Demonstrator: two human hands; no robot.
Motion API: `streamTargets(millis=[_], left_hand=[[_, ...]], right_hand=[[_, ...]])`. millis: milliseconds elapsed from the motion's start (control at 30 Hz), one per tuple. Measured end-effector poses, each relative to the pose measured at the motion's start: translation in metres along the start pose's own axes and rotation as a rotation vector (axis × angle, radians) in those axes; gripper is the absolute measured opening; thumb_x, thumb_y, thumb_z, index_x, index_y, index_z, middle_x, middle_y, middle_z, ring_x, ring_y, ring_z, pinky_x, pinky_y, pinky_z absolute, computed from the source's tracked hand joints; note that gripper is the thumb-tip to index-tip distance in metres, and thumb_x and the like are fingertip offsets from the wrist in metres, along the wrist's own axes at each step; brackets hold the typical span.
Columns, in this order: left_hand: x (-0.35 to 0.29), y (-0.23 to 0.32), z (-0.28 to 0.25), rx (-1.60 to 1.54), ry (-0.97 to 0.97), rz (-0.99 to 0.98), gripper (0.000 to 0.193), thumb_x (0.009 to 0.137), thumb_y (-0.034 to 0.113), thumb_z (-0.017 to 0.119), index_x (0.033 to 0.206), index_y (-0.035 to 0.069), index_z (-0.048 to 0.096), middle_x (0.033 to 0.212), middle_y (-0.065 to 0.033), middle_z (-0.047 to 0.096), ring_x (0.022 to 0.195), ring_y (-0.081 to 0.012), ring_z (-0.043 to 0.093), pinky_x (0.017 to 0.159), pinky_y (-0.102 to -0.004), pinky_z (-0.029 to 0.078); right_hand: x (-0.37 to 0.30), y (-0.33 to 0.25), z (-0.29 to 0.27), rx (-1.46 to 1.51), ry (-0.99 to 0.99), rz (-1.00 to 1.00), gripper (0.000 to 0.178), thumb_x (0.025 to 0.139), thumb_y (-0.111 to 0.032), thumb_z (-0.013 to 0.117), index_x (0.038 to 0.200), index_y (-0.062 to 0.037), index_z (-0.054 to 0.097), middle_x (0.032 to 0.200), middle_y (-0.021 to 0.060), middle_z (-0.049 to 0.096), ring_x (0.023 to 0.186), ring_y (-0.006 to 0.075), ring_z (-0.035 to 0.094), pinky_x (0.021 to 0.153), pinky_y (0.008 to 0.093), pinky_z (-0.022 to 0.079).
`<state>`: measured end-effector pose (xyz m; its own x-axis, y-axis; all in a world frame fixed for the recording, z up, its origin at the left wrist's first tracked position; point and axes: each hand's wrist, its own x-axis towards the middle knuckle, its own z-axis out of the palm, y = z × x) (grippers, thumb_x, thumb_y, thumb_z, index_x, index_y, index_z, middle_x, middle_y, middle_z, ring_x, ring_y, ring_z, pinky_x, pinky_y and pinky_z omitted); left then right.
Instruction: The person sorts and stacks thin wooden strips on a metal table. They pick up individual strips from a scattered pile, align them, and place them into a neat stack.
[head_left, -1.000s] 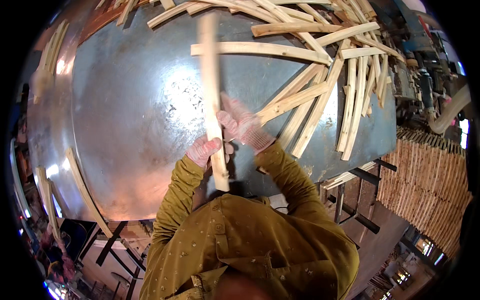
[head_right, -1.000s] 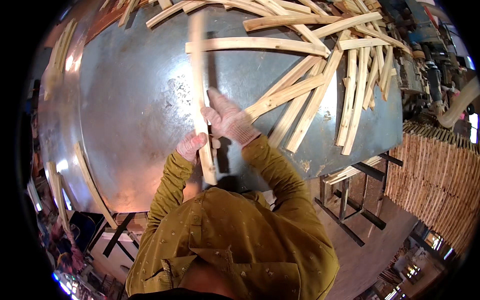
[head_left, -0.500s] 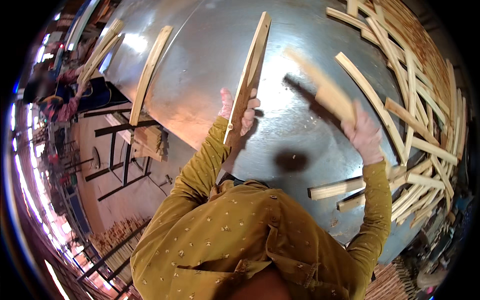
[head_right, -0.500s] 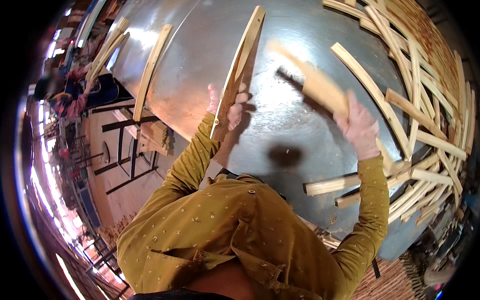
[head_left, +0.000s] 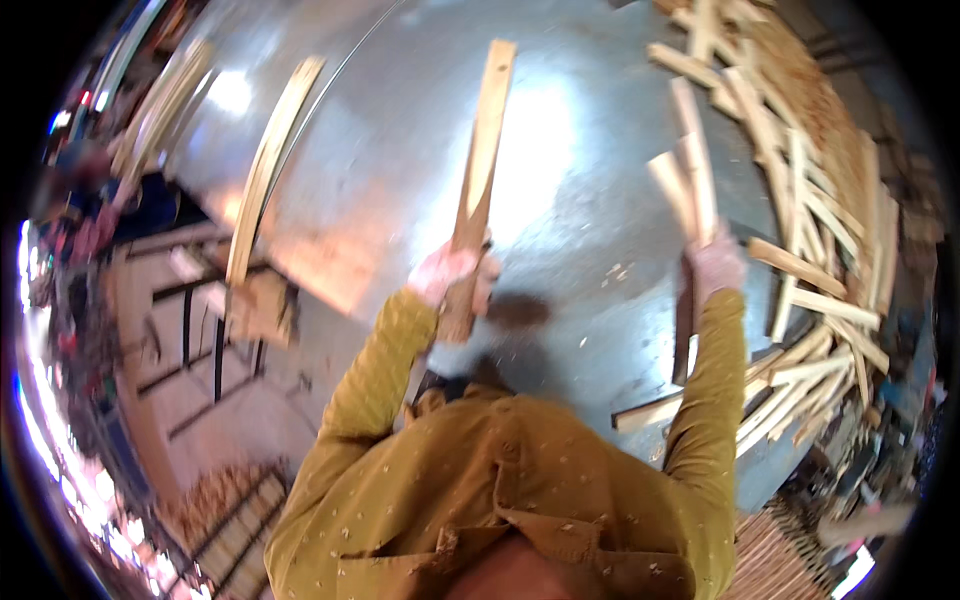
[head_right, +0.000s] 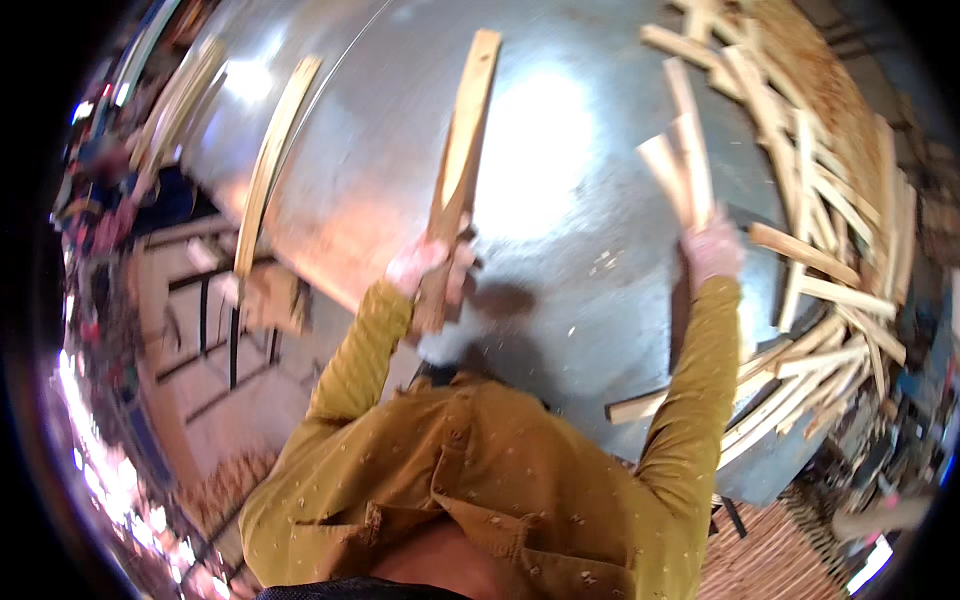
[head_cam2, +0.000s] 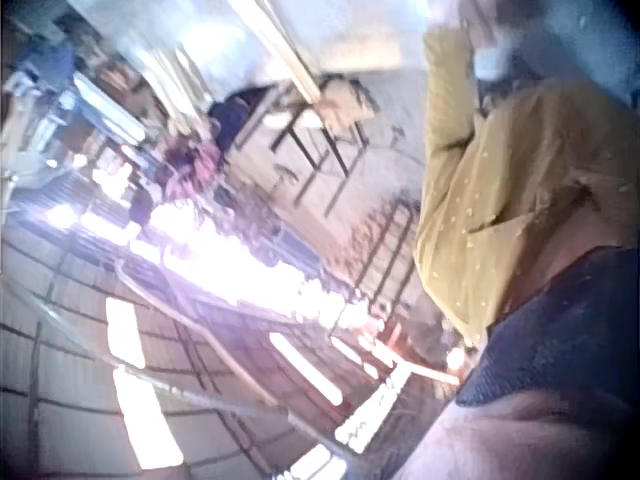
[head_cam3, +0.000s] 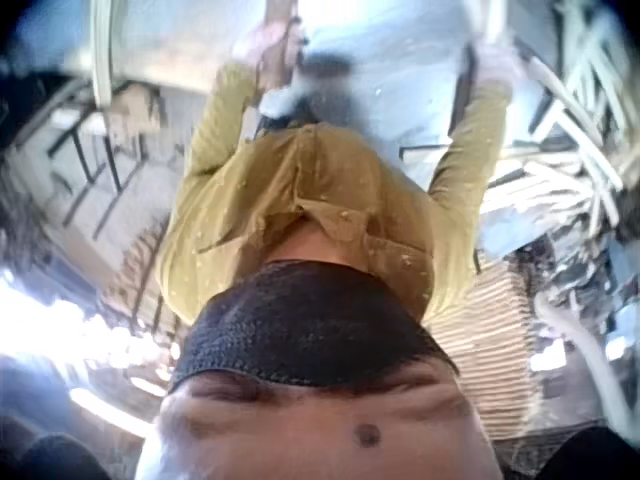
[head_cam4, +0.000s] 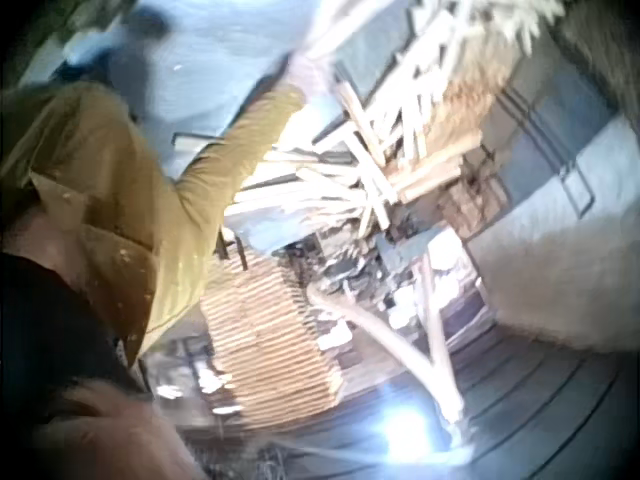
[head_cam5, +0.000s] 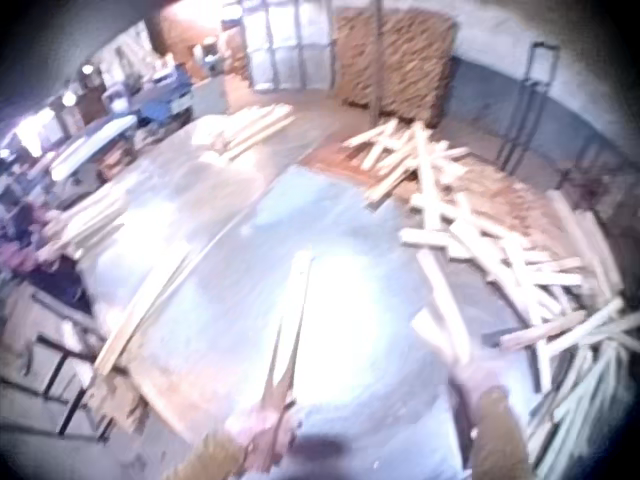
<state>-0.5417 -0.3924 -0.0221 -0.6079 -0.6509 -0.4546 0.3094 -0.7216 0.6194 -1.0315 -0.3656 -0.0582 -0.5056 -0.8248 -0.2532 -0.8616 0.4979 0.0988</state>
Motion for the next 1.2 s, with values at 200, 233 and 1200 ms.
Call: streamTargets(millis=[200, 233, 1200], left_hand=[[0.137, 0.157, 0.133, 0.307, 0.039, 0.103, 0.067, 0.087, 0.046, 0.070, 0.134, 0.002, 0.051, 0.103, -0.0163, 0.070, 0.084, -0.0256, 0.068, 0.074, -0.0365, 0.056], [0.179, 0.203, 0.157, 0.440, 0.089, 0.110, 0.071, 0.086, 0.049, 0.068, 0.134, 0.001, 0.051, 0.110, -0.0185, 0.070, 0.098, -0.0280, 0.068, 0.082, -0.0376, 0.054], [0.074, -0.055, 0.054, 0.338, 0.305, -0.088, 0.038, 0.091, 0.014, 0.071, 0.123, -0.002, 0.057, 0.101, -0.0147, 0.069, 0.079, -0.0247, 0.067, 0.070, -0.0374, 0.059]], right_hand=[[-0.101, -0.051, 0.006, 0.083, -0.093, 0.038, 0.090, 0.084, -0.036, 0.073, 0.154, -0.0140, 0.022, 0.121, 0.0174, 0.060, 0.113, 0.0359, 0.061, 0.096, 0.0448, 0.050], [-0.105, -0.052, 0.009, 0.072, -0.092, 0.066, 0.089, 0.085, -0.037, 0.072, 0.154, -0.0145, 0.022, 0.122, 0.0168, 0.060, 0.114, 0.0348, 0.060, 0.098, 0.0440, 0.049], [-0.155, -0.142, -0.004, 0.683, -0.133, 0.132, 0.093, 0.078, -0.047, 0.076, 0.152, -0.0103, 0.033, 0.131, 0.0229, 0.055, 0.118, 0.0381, 0.059, 0.097, 0.0446, 0.050]])
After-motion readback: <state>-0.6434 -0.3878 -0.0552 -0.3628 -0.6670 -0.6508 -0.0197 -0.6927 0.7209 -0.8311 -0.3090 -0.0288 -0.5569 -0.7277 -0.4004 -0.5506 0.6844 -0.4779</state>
